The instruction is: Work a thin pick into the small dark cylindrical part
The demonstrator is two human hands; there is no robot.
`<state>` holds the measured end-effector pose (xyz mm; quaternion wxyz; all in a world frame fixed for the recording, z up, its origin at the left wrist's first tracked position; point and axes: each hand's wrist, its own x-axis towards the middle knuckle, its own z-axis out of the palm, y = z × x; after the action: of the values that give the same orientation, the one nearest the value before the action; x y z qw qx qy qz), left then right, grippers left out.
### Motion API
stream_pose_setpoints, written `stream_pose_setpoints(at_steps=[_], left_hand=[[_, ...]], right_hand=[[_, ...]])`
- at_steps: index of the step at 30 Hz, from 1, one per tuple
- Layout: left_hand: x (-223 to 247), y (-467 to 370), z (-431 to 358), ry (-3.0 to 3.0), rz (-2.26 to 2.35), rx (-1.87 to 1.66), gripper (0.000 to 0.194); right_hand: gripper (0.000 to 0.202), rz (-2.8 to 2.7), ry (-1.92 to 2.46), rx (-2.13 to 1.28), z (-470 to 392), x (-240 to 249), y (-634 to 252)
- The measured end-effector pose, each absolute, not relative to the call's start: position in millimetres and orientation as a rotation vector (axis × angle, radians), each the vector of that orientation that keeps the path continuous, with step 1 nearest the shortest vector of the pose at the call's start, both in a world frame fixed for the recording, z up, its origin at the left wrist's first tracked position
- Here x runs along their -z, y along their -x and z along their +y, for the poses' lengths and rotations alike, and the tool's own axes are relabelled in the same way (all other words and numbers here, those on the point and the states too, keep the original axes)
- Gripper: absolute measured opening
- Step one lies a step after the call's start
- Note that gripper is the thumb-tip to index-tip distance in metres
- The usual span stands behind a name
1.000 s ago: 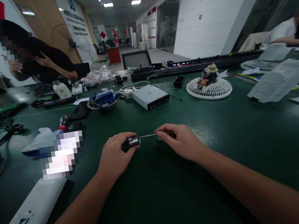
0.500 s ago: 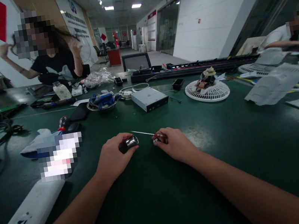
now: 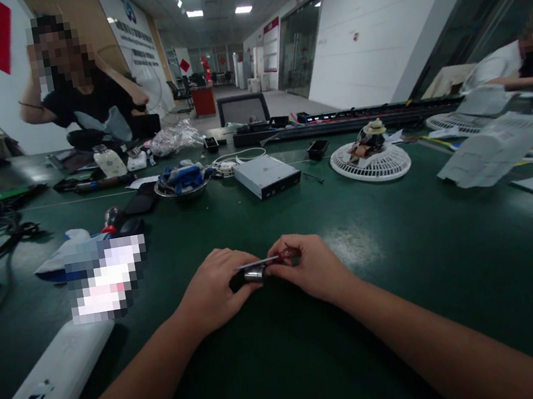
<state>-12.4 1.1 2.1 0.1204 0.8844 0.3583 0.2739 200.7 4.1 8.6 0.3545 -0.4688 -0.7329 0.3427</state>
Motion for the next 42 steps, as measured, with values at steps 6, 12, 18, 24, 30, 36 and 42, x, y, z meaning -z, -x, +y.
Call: stream_pose_setpoints(at_steps=[6,12,18,24,30,36,42], left_hand=[[-0.6,12.9,0.9,-2.583,0.936,-0.836,0.031],[-4.2,13.3,1.2,-2.520,0.960,-0.765,0.032],[1.1,15.5,2.5,-2.467,1.052,-0.692,0.040],[1.2,13.1,1.1,-2.501,1.069,-0.719,0.035],[-1.3,14.2,2.8,-2.445,1.378,-0.876,0.029],[-3.8,18.4,7.9,-2.235,1.683,-0.982,0.026],[-1.5,18.8,6.7,-2.318,1.572,-0.922,0.027]], right_hand=[[0.021,-1.957,1.315,-0.771,3.2,-7.9,-199.3],[0.029,-1.902,1.423,-0.912,5.7,-9.3,-199.8],[0.031,-1.963,1.396,-0.931,8.5,-6.9,-202.8],[0.026,-1.999,1.349,-0.969,4.3,-8.1,-200.3],[0.036,-2.062,1.378,-0.761,5.6,-20.5,-208.5],[0.027,-2.093,1.333,-0.644,14.1,-20.8,-224.8],[0.028,-2.188,1.249,-0.573,10.8,-23.9,-223.5]])
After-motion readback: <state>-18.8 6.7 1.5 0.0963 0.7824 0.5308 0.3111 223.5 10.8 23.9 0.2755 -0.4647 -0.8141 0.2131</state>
